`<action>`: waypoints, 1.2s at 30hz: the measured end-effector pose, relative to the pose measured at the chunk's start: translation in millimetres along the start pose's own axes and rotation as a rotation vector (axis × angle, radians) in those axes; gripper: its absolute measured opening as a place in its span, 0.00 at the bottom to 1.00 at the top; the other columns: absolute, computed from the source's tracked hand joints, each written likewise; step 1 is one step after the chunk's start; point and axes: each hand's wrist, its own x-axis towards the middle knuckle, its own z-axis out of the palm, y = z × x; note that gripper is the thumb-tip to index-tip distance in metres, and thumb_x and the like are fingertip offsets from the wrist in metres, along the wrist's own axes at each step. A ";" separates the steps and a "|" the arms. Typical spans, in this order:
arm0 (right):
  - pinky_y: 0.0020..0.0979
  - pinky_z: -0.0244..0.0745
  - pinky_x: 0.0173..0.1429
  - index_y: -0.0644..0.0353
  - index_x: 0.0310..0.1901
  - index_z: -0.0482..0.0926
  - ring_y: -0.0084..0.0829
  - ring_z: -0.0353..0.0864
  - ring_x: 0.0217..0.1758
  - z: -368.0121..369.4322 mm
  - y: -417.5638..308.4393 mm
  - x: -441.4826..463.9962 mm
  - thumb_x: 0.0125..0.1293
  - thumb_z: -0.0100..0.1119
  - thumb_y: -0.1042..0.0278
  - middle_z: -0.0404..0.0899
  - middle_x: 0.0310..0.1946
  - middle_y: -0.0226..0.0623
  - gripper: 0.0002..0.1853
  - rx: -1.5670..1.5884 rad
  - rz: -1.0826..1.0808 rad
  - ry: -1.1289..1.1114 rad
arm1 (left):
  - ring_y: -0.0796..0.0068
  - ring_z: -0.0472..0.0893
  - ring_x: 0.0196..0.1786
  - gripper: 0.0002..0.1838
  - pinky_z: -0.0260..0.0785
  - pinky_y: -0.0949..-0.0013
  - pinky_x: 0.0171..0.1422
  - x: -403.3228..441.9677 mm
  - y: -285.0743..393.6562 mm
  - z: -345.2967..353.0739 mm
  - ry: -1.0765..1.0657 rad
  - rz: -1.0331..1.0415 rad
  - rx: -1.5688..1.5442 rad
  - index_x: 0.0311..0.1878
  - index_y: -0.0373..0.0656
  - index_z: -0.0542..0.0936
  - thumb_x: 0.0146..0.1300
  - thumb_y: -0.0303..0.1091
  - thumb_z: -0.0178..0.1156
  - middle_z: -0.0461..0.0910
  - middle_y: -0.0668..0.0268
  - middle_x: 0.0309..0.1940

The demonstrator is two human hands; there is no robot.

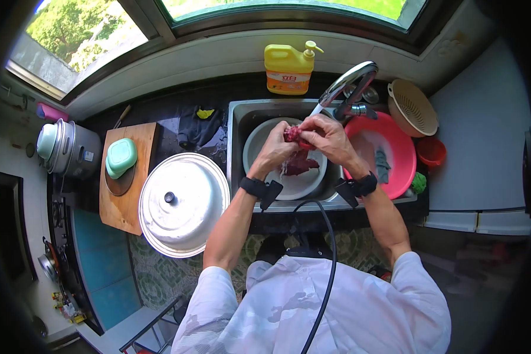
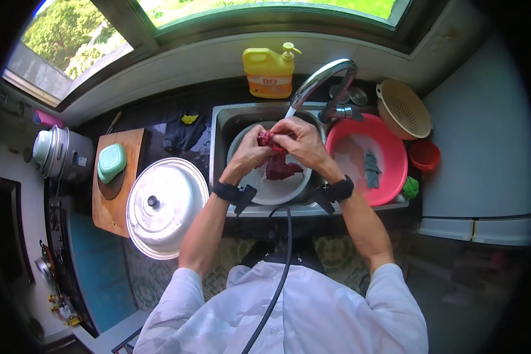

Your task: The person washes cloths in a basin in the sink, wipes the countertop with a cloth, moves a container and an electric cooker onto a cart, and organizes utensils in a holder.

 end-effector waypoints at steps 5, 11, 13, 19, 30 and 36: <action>0.30 0.74 0.46 0.63 0.50 0.74 0.33 0.80 0.42 22.1 118.0 -32.7 0.67 0.52 0.62 0.81 0.38 0.38 0.16 -0.142 0.168 0.095 | 0.82 0.73 0.31 0.16 0.71 0.75 0.37 -21.5 14.2 15.7 0.205 -0.015 -0.460 0.34 0.43 0.68 0.50 0.25 0.68 0.71 0.71 0.28; 0.35 0.77 0.52 0.65 0.51 0.72 0.34 0.81 0.47 70.8 158.5 -48.2 0.66 0.51 0.68 0.80 0.43 0.39 0.15 1.243 0.807 0.058 | 0.73 0.79 0.43 0.16 0.75 0.69 0.49 -29.2 -32.4 12.5 0.310 -0.105 -1.024 0.43 0.42 0.71 0.55 0.30 0.67 0.77 0.65 0.38; 0.32 0.77 0.50 0.63 0.53 0.72 0.30 0.81 0.45 69.8 131.0 -46.2 0.66 0.51 0.69 0.79 0.44 0.37 0.15 1.162 0.726 0.144 | 0.72 0.80 0.41 0.16 0.75 0.67 0.49 -24.7 -61.7 1.5 0.384 -0.188 -1.077 0.47 0.42 0.73 0.59 0.33 0.66 0.79 0.64 0.39; 0.28 0.73 0.49 0.63 0.50 0.74 0.26 0.79 0.44 77.1 83.6 -25.9 0.66 0.52 0.64 0.79 0.43 0.36 0.15 0.521 0.548 -0.067 | 0.71 0.81 0.41 0.13 0.74 0.67 0.50 -27.6 -105.9 6.1 0.368 -0.249 -1.093 0.46 0.42 0.73 0.61 0.36 0.62 0.80 0.64 0.37; 0.35 0.70 0.51 0.66 0.43 0.76 0.40 0.79 0.47 36.0 141.3 -12.3 0.65 0.48 0.58 0.79 0.40 0.48 0.18 -0.252 0.417 0.018 | 0.67 0.81 0.39 0.13 0.76 0.60 0.45 -24.0 -139.2 3.9 0.282 -0.456 -0.767 0.50 0.39 0.73 0.64 0.32 0.55 0.79 0.63 0.40; 0.38 0.74 0.48 0.64 0.42 0.76 0.41 0.81 0.43 -51.8 129.2 -27.7 0.59 0.55 0.62 0.80 0.37 0.49 0.14 -0.380 0.417 0.455 | 0.71 0.72 0.47 0.18 0.67 0.59 0.49 -18.4 -130.4 11.4 0.298 -0.750 -0.539 0.58 0.46 0.71 0.65 0.36 0.52 0.74 0.67 0.44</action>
